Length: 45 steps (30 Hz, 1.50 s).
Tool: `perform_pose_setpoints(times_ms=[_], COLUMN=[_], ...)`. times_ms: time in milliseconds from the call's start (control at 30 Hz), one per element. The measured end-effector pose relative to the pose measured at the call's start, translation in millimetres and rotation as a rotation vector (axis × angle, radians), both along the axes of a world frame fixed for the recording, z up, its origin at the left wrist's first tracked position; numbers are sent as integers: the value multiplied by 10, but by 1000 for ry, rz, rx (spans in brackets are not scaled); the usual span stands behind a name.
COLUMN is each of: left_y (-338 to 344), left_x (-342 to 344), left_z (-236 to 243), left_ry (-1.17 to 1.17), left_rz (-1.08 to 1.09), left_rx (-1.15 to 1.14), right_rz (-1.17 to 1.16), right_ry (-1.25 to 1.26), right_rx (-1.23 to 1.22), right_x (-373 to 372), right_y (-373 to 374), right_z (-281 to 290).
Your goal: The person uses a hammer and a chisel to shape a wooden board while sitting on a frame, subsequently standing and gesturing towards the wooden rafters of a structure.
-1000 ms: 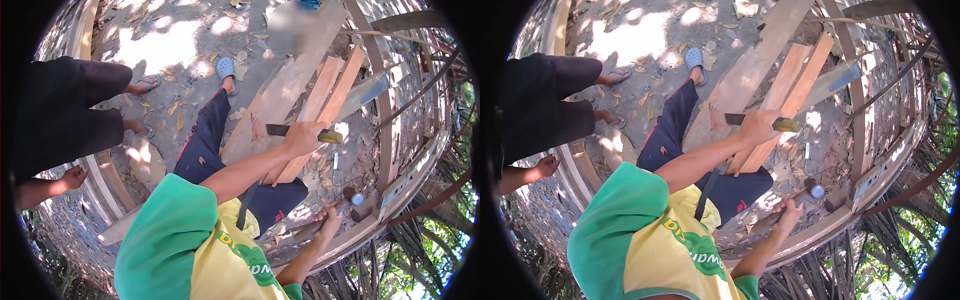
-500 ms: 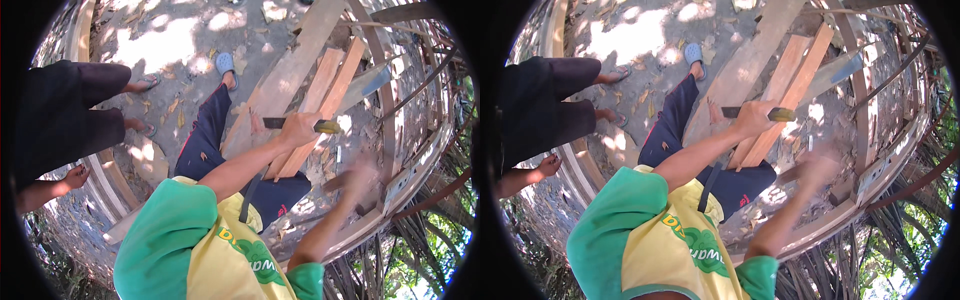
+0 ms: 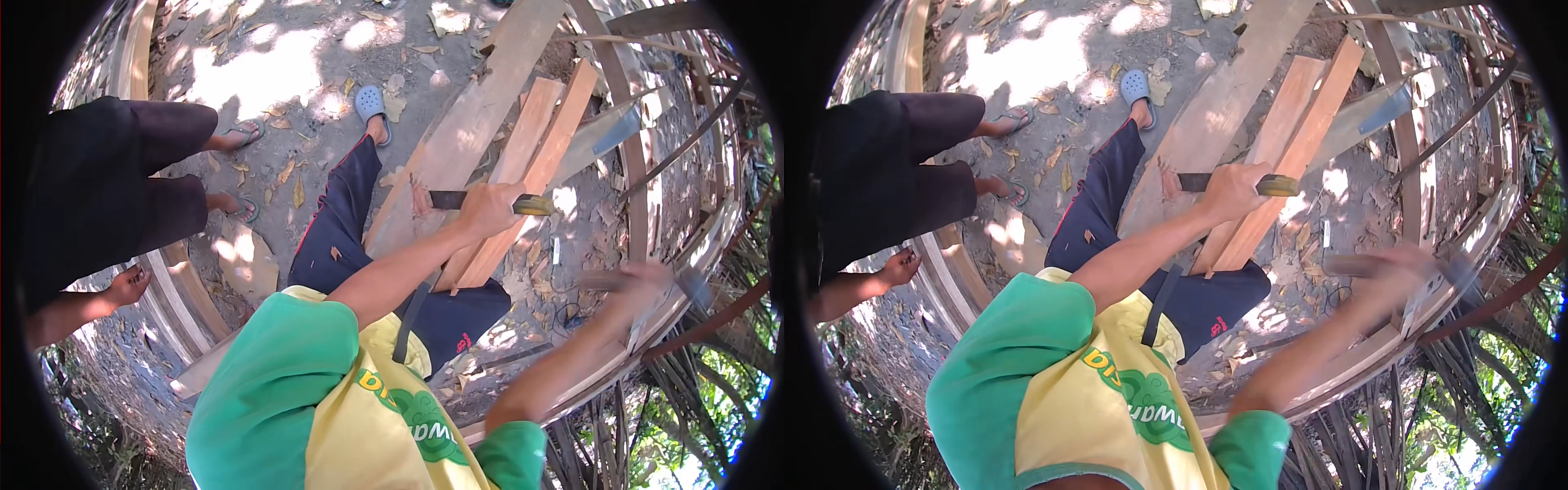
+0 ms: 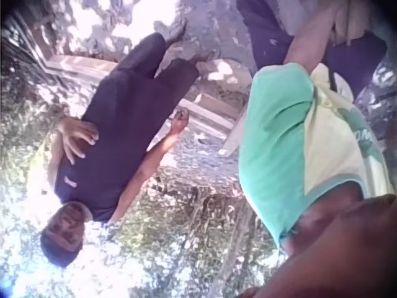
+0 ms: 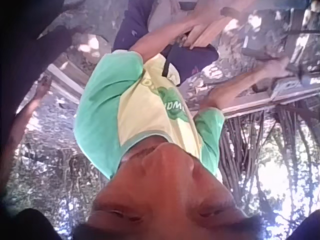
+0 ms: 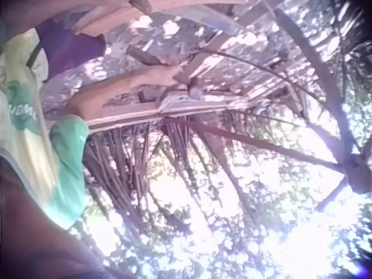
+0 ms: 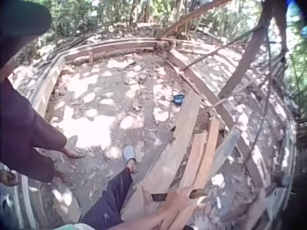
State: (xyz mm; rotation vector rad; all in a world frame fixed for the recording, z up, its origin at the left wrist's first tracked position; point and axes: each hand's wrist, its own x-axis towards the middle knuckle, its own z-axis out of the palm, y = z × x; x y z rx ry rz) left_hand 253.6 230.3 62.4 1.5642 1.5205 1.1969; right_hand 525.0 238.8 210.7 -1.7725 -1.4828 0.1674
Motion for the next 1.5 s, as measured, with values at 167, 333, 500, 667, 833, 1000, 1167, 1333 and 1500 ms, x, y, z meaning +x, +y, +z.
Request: perform_pose_setpoints(times_ms=[167, 333, 500, 667, 833, 1000, 1167, 1333, 1500], left_y=[13, -79, -24, -25, -567, -883, -321, -406, -110], left_x=[-101, -99, -37, -280, -518, -301, -191, -41, -389], left_z=[-204, -198, -26, -51, 611, 821, -33, 266, 447], left_ry=[76, 56, 19, 38, -243, -98, 14, -150, -536], left_rz=[18, 15, -37, 0, -360, -509, -285, -287, 67], left_rx=[-1, -14, -27, -25, -201, -168, -50, 361, 28], right_rz=[163, -43, -31, 183, -169, -398, -383, -369, -287], right_ry=[318, 395, -176, 711, 975, 1090, 1128, 1111, 1082], right_rx=[-886, -177, -357, -975, -863, -929, -898, -877, -881], right_x=[-1114, 18, -32, -1238, -663, -536, -729, -852, -972], right_y=[-348, 87, 45, -503, -1488, -2103, -2282, -2113, -1896], right_z=[-188, 922, -644, -800, -906, -1139, -1076, -976, -784])
